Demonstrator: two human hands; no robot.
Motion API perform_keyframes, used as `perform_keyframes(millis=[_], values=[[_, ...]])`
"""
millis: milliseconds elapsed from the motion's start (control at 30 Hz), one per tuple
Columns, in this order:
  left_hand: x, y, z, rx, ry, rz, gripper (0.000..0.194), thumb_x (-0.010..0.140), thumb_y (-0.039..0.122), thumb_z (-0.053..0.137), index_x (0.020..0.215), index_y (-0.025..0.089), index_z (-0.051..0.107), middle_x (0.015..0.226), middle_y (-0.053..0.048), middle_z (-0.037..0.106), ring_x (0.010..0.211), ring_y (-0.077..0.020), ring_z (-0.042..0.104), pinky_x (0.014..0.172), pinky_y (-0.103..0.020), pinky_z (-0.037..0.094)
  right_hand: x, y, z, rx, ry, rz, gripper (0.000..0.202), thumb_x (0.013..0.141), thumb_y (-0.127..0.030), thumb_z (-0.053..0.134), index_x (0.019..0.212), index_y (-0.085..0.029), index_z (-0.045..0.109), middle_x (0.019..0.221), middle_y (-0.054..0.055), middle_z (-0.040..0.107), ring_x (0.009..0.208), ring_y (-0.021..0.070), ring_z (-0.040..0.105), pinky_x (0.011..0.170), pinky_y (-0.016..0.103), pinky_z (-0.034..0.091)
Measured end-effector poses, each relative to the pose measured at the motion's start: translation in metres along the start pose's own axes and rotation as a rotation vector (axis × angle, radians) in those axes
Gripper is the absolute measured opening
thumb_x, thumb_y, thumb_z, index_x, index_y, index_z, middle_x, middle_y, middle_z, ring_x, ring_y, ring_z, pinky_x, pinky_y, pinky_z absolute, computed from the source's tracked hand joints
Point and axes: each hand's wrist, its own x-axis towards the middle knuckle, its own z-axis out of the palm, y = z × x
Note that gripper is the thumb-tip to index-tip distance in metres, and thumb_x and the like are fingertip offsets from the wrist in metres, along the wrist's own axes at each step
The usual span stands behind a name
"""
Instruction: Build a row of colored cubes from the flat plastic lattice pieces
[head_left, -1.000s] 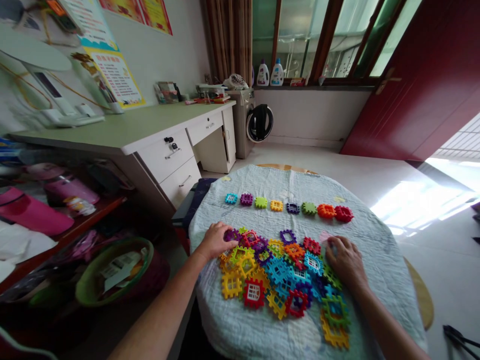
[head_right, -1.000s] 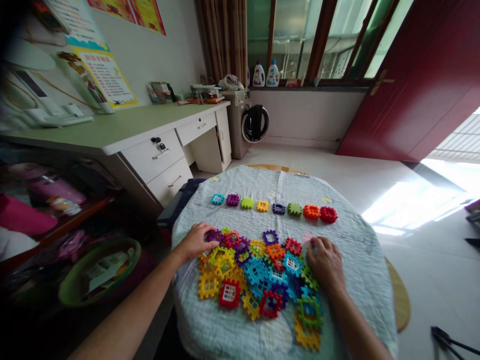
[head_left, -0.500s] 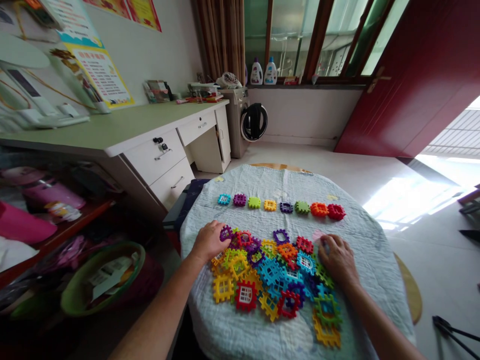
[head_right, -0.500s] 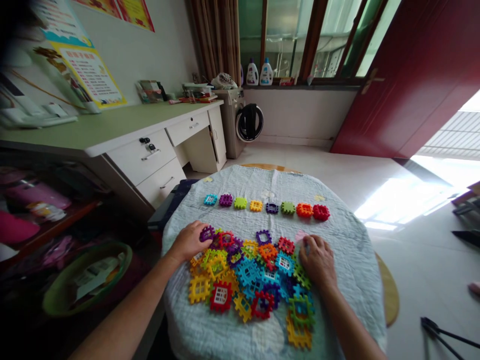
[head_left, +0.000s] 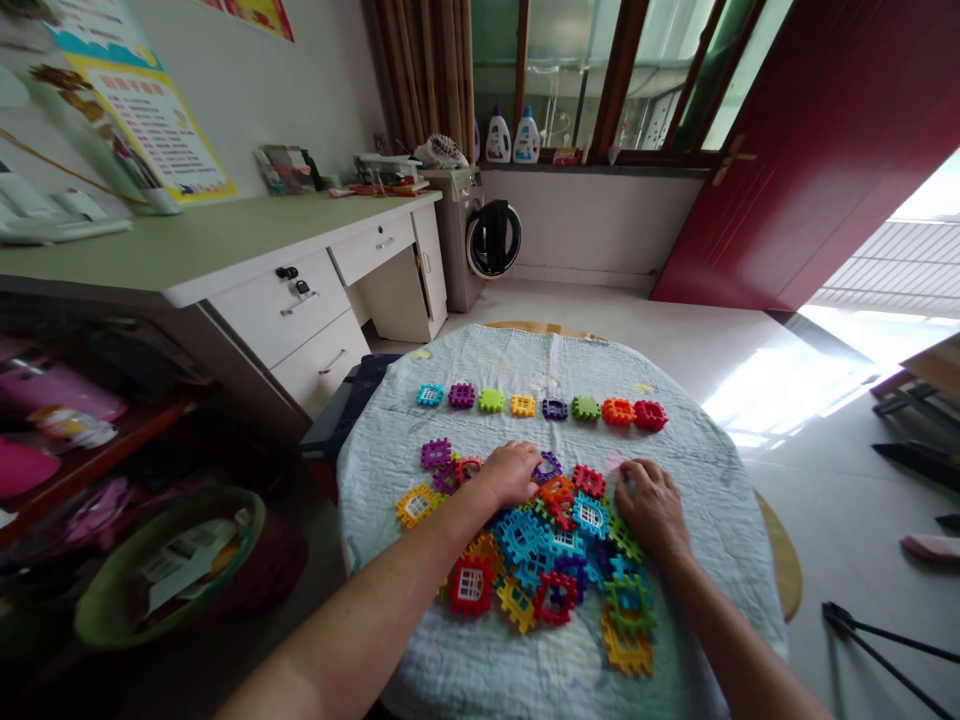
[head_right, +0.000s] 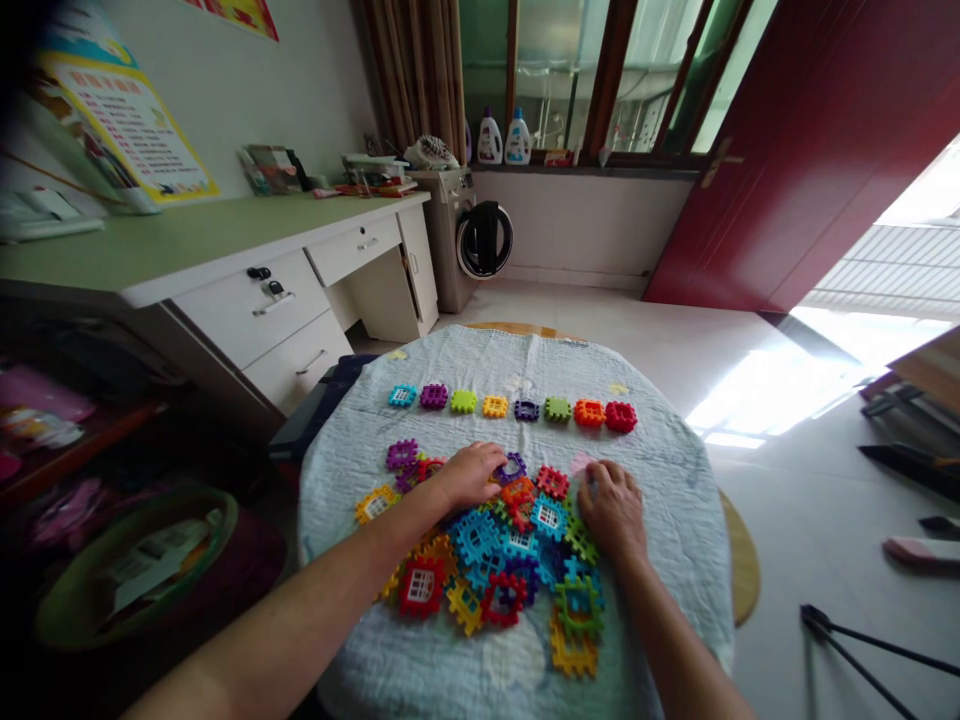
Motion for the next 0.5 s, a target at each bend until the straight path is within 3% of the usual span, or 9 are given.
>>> perform_keyframes(millis=[233, 367, 500], values=[[0.017, 0.000, -0.004, -0.054, -0.006, -0.077, 0.019, 0.075, 0.034, 0.067, 0.089, 0.021, 0.070, 0.101, -0.009, 0.067, 0.100, -0.0259, 0.061, 0.085, -0.033, 0.048, 0.000, -0.001, -0.001, -0.002, -0.028, 0.023, 0.028, 0.091, -0.033, 0.044, 0.110, -0.022, 0.060, 0.120, 0.010, 0.059, 0.109, 0.0268, 0.051, 0.093, 0.040, 0.038], [0.014, -0.005, -0.010, -0.137, 0.010, -0.114, 0.027, 0.092, 0.035, 0.046, 0.090, 0.020, 0.069, 0.089, -0.005, 0.070, 0.084, -0.0182, 0.064, 0.075, -0.026, 0.046, 0.000, 0.001, 0.001, -0.004, -0.029, 0.023, 0.027, 0.091, -0.034, 0.045, 0.110, -0.021, 0.060, 0.121, 0.010, 0.059, 0.109, 0.0266, 0.051, 0.092, 0.039, 0.038], [0.014, -0.017, -0.015, -0.183, 0.034, -0.182, 0.036, 0.096, 0.028, 0.034, 0.092, 0.018, 0.068, 0.085, -0.003, 0.071, 0.079, -0.0157, 0.064, 0.073, -0.024, 0.046, 0.000, 0.001, 0.003, -0.005, -0.013, 0.011, 0.026, 0.091, -0.033, 0.046, 0.110, -0.021, 0.060, 0.120, 0.010, 0.059, 0.108, 0.0261, 0.051, 0.091, 0.039, 0.037]])
